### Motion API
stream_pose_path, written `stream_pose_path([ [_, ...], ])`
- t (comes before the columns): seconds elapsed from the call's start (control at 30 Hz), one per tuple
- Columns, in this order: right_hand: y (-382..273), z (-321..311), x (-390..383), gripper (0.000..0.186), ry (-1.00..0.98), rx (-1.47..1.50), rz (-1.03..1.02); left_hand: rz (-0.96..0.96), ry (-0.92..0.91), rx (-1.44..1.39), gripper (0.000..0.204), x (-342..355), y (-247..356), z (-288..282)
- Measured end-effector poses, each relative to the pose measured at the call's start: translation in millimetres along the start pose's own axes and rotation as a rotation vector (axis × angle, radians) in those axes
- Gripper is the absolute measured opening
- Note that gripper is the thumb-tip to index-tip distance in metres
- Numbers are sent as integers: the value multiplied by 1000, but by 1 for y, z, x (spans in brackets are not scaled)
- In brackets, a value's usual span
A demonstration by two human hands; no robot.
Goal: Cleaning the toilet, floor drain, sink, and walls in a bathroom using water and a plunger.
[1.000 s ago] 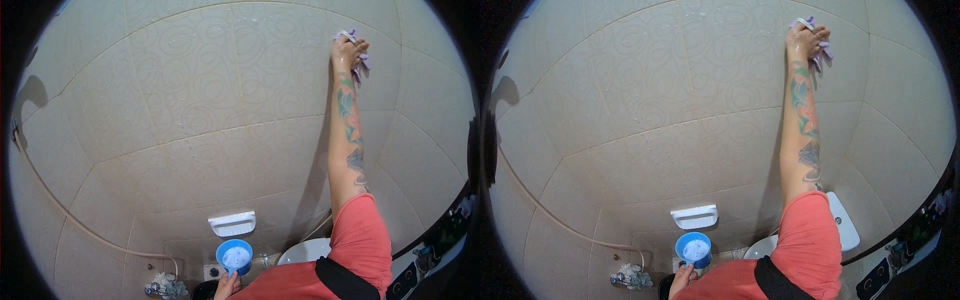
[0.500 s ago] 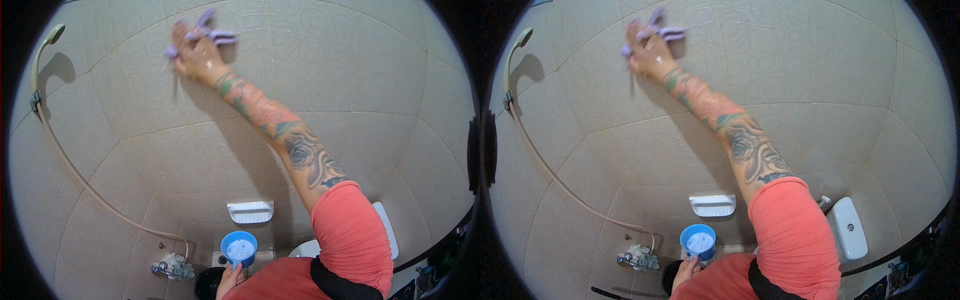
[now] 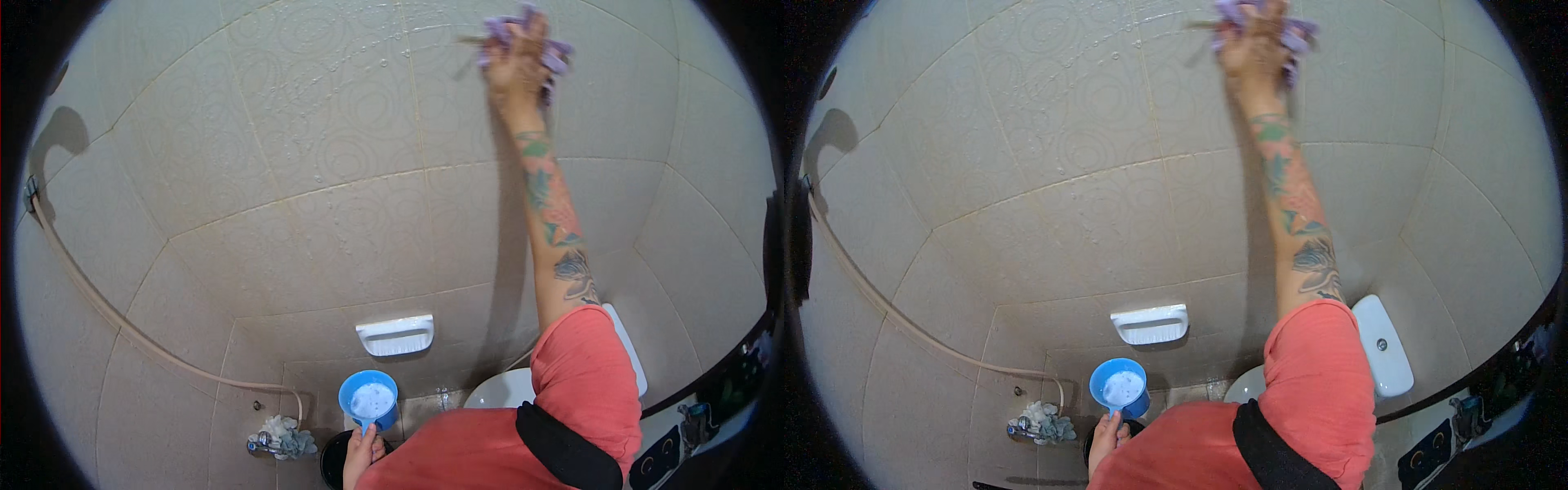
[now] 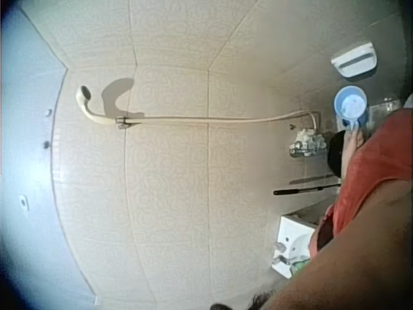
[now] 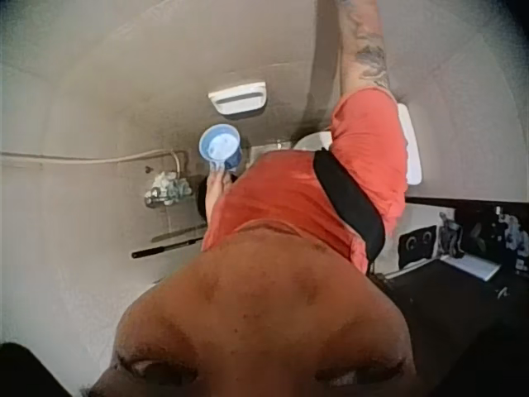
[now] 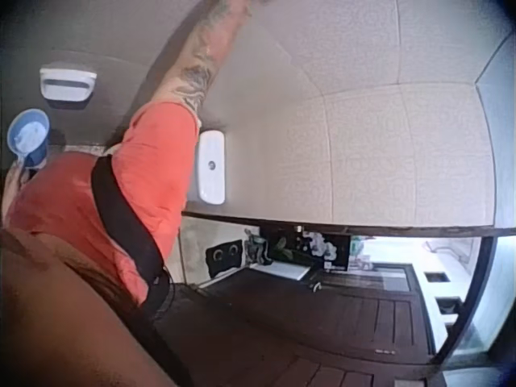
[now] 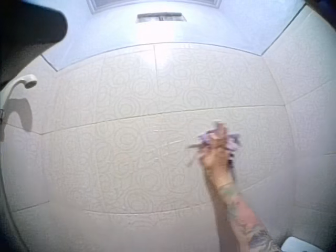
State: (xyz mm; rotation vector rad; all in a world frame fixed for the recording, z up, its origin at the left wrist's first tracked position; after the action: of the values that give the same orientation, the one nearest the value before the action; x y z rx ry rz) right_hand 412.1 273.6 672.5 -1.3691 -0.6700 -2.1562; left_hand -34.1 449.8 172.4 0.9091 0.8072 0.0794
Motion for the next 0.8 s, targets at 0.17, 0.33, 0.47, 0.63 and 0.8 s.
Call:
stream_pose_path([
  [0.17, 101, -43, -70, 52, 0, -133, 405, -8, -78, -46, 24, 14, -9, -15],
  [0.33, 47, -36, -107, 64, -67, -171, 346, -52, -124, 10, 22, 16, 1, -11],
  [0.47, -125, 2, -72, 68, -238, 93, 168, -60, -169, -1, 21, 13, 3, -13],
  [0.63, -289, 23, -118, 70, -546, 242, -323, -68, -171, 55, 23, 3, 9, -5],
  [0.8, -267, -5, -154, 68, -642, 367, -429, -12, -134, -5, 25, 6, -4, -28],
])
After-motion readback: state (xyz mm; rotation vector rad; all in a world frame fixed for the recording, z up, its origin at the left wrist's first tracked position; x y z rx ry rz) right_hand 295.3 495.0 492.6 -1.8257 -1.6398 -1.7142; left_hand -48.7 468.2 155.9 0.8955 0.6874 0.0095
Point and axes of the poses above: each hand's wrist, its own x-axis towards the middle knuckle, its own z-axis out of the palm, y = z × x, the point moved 7 cm from there along x, towards the middle knuckle, and after that the axes turned 6 degrees about -z, right-handed, at the moved point
